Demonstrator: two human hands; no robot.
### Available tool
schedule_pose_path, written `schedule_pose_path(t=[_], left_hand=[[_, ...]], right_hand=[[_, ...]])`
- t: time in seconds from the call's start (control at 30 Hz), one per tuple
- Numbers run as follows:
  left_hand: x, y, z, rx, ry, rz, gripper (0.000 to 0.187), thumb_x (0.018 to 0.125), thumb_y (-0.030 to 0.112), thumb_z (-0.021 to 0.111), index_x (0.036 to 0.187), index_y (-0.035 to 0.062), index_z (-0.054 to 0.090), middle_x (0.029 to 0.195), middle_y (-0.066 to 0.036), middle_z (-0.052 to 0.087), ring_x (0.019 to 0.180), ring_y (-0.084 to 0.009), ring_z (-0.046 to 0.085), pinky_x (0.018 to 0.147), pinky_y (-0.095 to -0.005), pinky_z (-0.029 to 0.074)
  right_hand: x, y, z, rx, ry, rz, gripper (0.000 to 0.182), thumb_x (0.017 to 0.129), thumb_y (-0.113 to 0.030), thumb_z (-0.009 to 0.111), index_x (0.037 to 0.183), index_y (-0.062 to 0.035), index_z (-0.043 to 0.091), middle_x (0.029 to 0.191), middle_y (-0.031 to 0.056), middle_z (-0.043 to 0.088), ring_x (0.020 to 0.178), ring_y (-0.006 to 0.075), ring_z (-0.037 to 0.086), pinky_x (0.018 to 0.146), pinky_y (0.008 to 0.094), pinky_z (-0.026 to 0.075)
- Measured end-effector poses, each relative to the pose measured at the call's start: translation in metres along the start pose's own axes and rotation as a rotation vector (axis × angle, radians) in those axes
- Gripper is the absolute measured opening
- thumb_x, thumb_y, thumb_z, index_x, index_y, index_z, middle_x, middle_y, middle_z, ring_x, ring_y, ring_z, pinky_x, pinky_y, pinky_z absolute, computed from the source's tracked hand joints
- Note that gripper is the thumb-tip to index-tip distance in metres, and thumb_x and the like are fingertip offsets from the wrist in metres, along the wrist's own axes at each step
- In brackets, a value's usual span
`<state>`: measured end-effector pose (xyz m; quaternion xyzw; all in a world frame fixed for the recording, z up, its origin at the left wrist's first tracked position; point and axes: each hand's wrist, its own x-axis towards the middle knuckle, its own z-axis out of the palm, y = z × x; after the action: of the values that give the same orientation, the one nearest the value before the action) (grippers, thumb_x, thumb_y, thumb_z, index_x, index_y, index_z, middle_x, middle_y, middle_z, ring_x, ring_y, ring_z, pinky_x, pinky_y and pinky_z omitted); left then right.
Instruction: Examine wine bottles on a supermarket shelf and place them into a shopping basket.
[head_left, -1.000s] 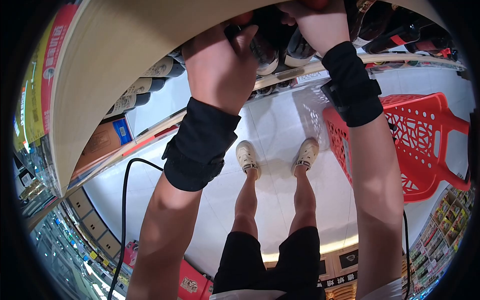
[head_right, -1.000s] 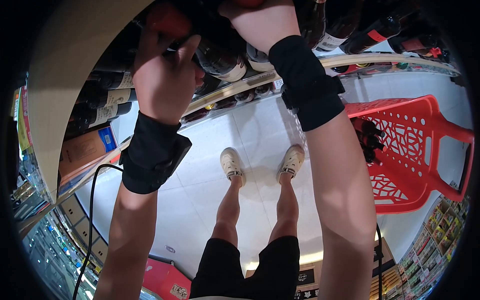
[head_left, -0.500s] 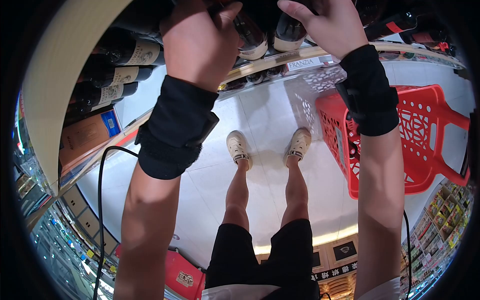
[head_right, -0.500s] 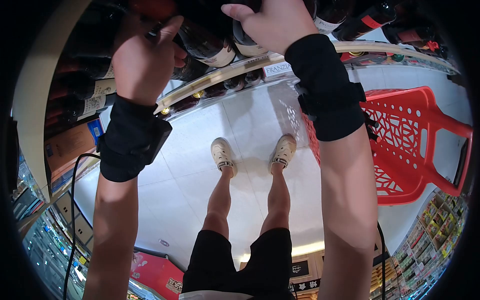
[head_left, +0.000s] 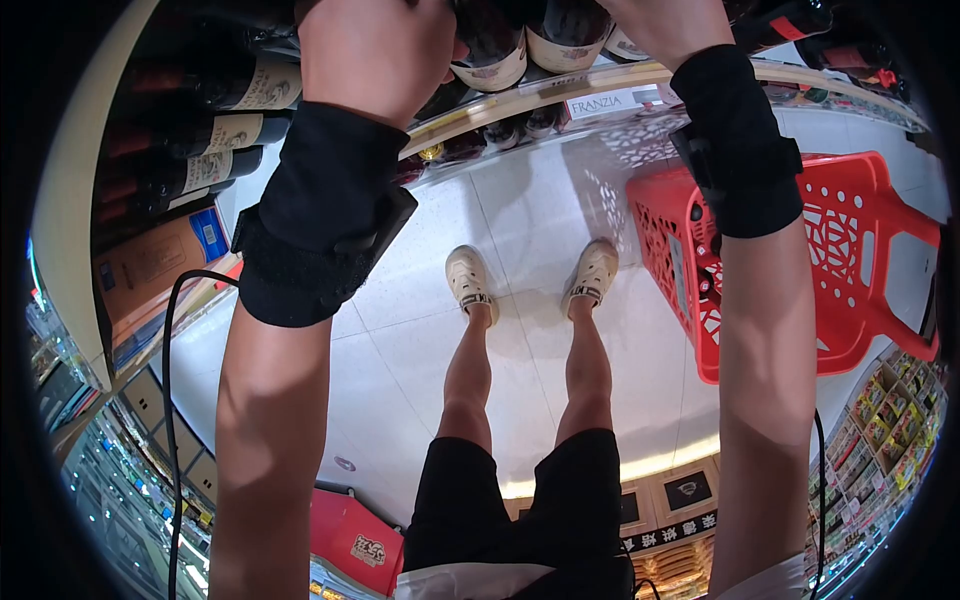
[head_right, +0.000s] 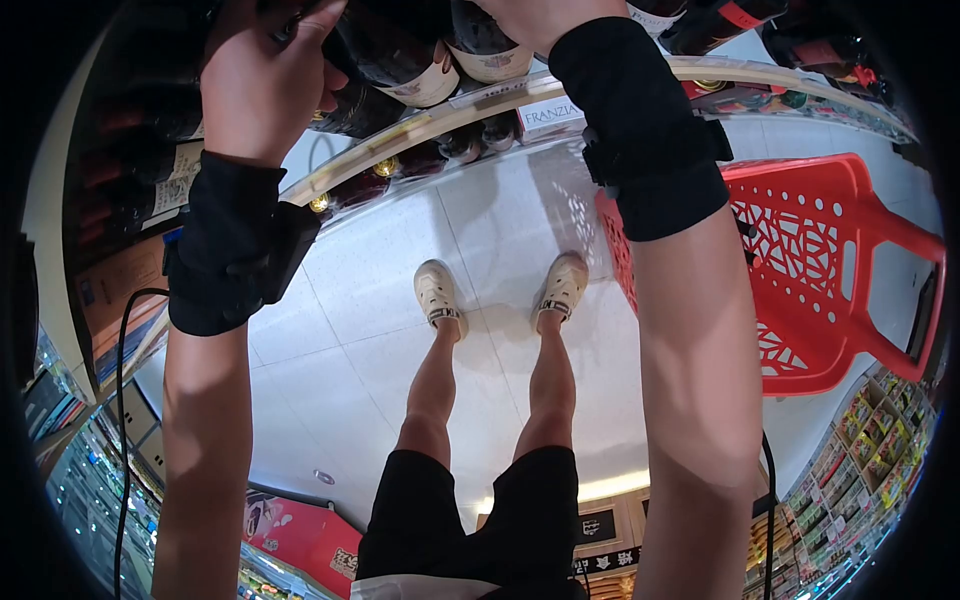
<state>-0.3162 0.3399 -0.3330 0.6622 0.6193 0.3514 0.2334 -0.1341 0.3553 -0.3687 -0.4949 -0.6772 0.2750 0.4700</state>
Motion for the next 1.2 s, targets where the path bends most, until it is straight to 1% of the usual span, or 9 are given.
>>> schedule_pose_path(t=[0.1, 0.37, 0.5, 0.63, 0.73, 0.77, 0.87, 0.9, 1.2], left_hand=[[-0.005, 0.005, -0.002, -0.052, -0.014, 0.013, 0.051, 0.089, 0.001, 0.065, 0.135, -0.0020, 0.044, 0.086, -0.016, 0.069, 0.046, -0.0174, 0.060, 0.039, -0.0309, 0.045], [-0.017, 0.002, 0.013, -0.018, 0.104, 0.177, 0.047, 0.091, 0.000, 0.063, 0.134, -0.0002, 0.043, 0.088, -0.016, 0.069, 0.046, -0.0161, 0.059, 0.039, -0.0306, 0.044], [-0.014, 0.005, 0.006, -0.057, 0.038, 0.082, 0.042, 0.092, 0.001, 0.063, 0.130, -0.0006, 0.046, 0.085, -0.015, 0.068, 0.046, -0.0155, 0.058, 0.039, -0.0301, 0.044], [-0.013, -0.004, 0.011, -0.100, 0.036, 0.084, 0.037, 0.093, 0.003, 0.062, 0.127, -0.0029, 0.047, 0.082, -0.014, 0.066, 0.046, -0.0150, 0.058, 0.039, -0.0289, 0.045], [-0.013, -0.003, 0.013, -0.218, 0.008, 0.026, 0.035, 0.094, 0.004, 0.061, 0.124, -0.0052, 0.047, 0.082, -0.013, 0.066, 0.047, -0.0146, 0.058, 0.039, -0.0279, 0.045], [-0.013, -0.006, 0.014, -0.214, 0.007, 0.033, 0.034, 0.095, 0.005, 0.061, 0.124, -0.0057, 0.047, 0.082, -0.013, 0.066, 0.047, -0.0145, 0.059, 0.039, -0.0276, 0.045], [-0.015, -0.011, 0.018, -0.220, -0.011, 0.022, 0.033, 0.095, 0.006, 0.060, 0.123, -0.0068, 0.047, 0.082, -0.013, 0.066, 0.048, -0.0145, 0.059, 0.039, -0.0272, 0.046], [-0.017, -0.009, 0.018, -0.235, -0.028, -0.003, 0.034, 0.095, 0.006, 0.061, 0.123, -0.0071, 0.047, 0.083, -0.014, 0.066, 0.048, -0.0146, 0.059, 0.038, -0.0273, 0.046], [-0.012, 0.001, 0.021, -0.069, -0.040, -0.136, 0.034, 0.093, 0.004, 0.064, 0.120, -0.0082, 0.050, 0.077, -0.014, 0.067, 0.046, -0.0148, 0.060, 0.038, -0.0285, 0.048]], right_hand=[[0.005, 0.016, 0.001, 0.201, -0.081, 0.053, 0.043, 0.081, -0.003, 0.077, 0.118, 0.0096, 0.058, 0.104, 0.0191, 0.070, 0.092, 0.0203, 0.069, 0.081, 0.0313, 0.055], [0.001, -0.004, -0.006, 0.089, -0.104, 0.168, 0.044, 0.083, 0.000, 0.074, 0.122, 0.0101, 0.055, 0.112, 0.0186, 0.068, 0.100, 0.0208, 0.067, 0.087, 0.0312, 0.054], [0.000, 0.014, -0.004, 0.122, -0.120, 0.092, 0.046, 0.084, 0.000, 0.073, 0.124, 0.0100, 0.053, 0.113, 0.0192, 0.067, 0.105, 0.0219, 0.066, 0.092, 0.0309, 0.052], [-0.028, 0.014, -0.006, 0.271, 0.078, 0.082, 0.036, 0.086, 0.002, 0.066, 0.119, 0.0074, 0.053, 0.113, 0.0177, 0.066, 0.109, 0.0206, 0.064, 0.097, 0.0297, 0.049], [-0.050, 0.005, -0.008, 0.104, 0.225, 0.238, 0.027, 0.086, 0.003, 0.064, 0.112, 0.0034, 0.056, 0.099, 0.0108, 0.067, 0.094, 0.0163, 0.067, 0.083, 0.0272, 0.053], [-0.064, 0.018, -0.008, 0.144, 0.258, 0.202, 0.025, 0.087, -0.003, 0.066, 0.109, 0.0035, 0.056, 0.093, 0.0096, 0.067, 0.084, 0.0154, 0.066, 0.073, 0.0270, 0.052], [-0.098, 0.060, -0.003, 0.073, 0.284, 0.179, 0.017, 0.089, -0.002, 0.064, 0.105, 0.0019, 0.060, 0.090, 0.0085, 0.069, 0.075, 0.0129, 0.065, 0.065, 0.0253, 0.052], [-0.109, 0.059, -0.001, 0.166, 0.265, 0.264, 0.019, 0.087, -0.006, 0.064, 0.106, -0.0036, 0.062, 0.090, 0.0054, 0.068, 0.077, 0.0153, 0.068, 0.069, 0.0279, 0.055], [-0.213, 0.075, 0.021, 0.157, 0.064, 0.672, 0.024, 0.084, 0.000, 0.059, 0.107, -0.0033, 0.061, 0.083, 0.0076, 0.067, 0.073, 0.0155, 0.068, 0.067, 0.0296, 0.055]])
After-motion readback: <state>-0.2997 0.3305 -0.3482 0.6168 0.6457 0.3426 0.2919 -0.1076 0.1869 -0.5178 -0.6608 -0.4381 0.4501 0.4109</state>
